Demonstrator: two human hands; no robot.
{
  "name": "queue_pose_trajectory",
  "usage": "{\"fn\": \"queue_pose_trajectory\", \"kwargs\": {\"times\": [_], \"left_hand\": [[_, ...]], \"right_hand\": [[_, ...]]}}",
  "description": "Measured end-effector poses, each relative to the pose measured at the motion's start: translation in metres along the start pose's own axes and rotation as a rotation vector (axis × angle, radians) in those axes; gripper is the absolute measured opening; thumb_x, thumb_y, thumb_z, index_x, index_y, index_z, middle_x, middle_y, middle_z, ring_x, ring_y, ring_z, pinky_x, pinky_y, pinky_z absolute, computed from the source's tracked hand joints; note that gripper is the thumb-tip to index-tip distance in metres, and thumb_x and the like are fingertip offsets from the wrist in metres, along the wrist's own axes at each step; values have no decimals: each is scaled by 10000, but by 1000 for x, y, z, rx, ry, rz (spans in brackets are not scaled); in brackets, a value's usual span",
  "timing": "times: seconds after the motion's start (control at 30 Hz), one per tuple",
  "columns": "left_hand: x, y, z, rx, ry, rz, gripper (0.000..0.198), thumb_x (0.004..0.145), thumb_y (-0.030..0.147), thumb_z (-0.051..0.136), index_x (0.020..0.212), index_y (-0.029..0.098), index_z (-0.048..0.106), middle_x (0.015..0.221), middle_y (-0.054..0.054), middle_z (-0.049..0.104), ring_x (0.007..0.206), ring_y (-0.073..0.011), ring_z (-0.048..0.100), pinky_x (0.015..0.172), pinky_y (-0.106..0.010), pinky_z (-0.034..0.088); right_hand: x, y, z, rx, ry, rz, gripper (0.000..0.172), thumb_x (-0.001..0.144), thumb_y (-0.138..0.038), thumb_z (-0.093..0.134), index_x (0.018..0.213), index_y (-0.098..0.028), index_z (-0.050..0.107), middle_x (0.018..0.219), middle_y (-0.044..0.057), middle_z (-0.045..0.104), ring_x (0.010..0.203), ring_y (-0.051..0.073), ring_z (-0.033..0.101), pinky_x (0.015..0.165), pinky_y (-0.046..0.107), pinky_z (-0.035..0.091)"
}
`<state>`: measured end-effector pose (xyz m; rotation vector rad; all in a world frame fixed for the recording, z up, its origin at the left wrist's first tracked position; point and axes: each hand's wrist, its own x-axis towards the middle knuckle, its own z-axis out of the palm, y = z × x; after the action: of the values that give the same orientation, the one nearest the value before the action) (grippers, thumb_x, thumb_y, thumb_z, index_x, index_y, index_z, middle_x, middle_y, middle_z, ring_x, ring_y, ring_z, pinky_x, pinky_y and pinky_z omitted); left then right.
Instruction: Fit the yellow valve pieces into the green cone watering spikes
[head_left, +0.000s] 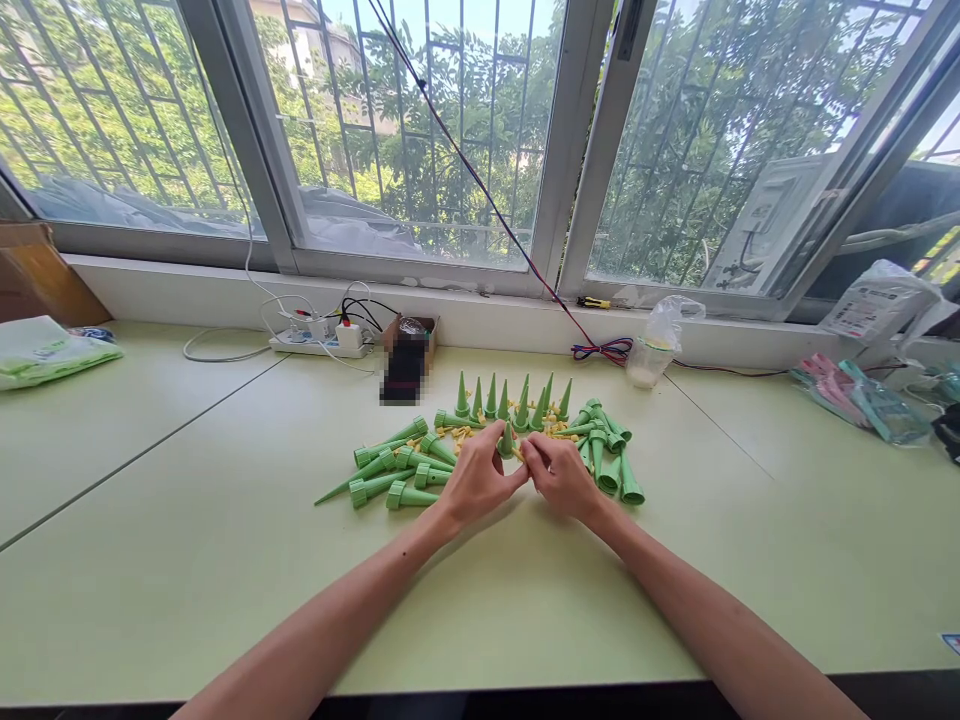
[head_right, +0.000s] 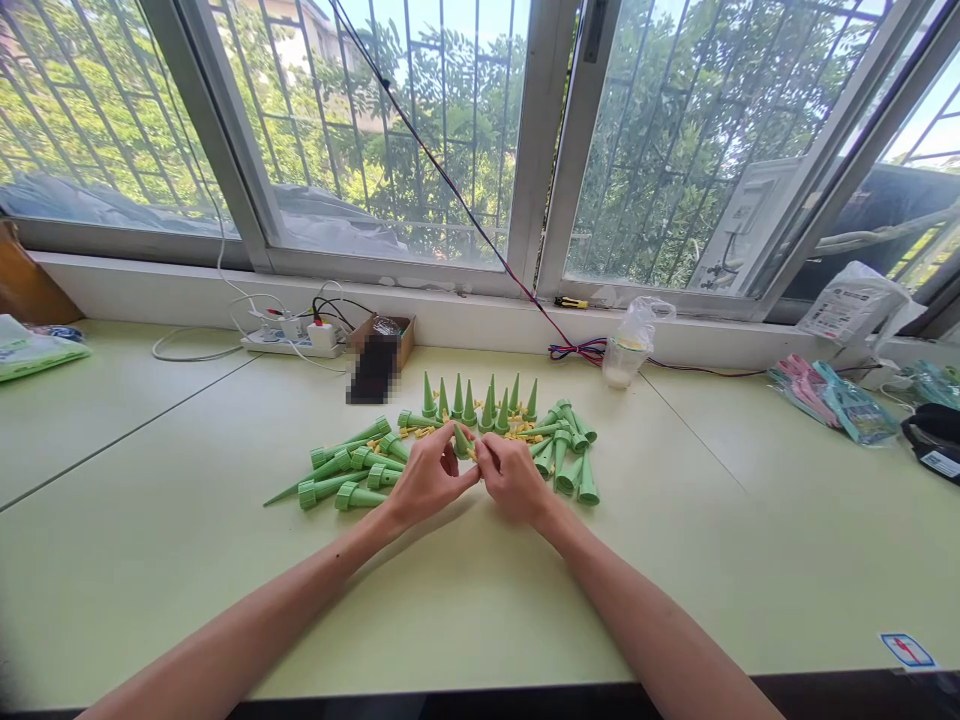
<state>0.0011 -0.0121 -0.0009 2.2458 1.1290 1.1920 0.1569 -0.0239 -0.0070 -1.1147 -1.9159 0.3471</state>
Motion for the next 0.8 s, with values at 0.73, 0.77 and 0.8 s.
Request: {"fn": "queue_pose_trajectory", "kwargs": {"times": [0.73, 0.77, 0.8], "left_hand": [[-1, -4, 2, -121, 57, 26, 269, 729, 203, 641, 965, 208, 511, 958, -14, 619, 547, -73, 539, 545, -233, 485], [-1, -4, 2, -121, 59, 23, 270, 728, 201, 641, 965, 209, 511, 957, -14, 619, 546, -73, 538, 546, -234, 486], [-1, -4, 2, -119, 64, 20, 272, 727, 199, 642, 965, 209, 512, 954, -13, 620, 545, -73, 538, 546, -234, 487]], "right_hand": [[3, 3, 8, 851, -158, 403, 337, 887, -456, 525, 697, -177, 510, 504, -31, 568, 393, 117, 557, 360, 203, 405], [3, 3, 9, 861, -160, 406, 339, 886, -460, 526, 703, -176, 512, 508, -31, 570, 394, 115, 559, 359, 202, 406], [3, 4, 9, 869, -161, 407, 342, 886, -465, 528, 709, -174, 515, 509, -32, 569, 395, 114, 561, 358, 200, 407]]}}
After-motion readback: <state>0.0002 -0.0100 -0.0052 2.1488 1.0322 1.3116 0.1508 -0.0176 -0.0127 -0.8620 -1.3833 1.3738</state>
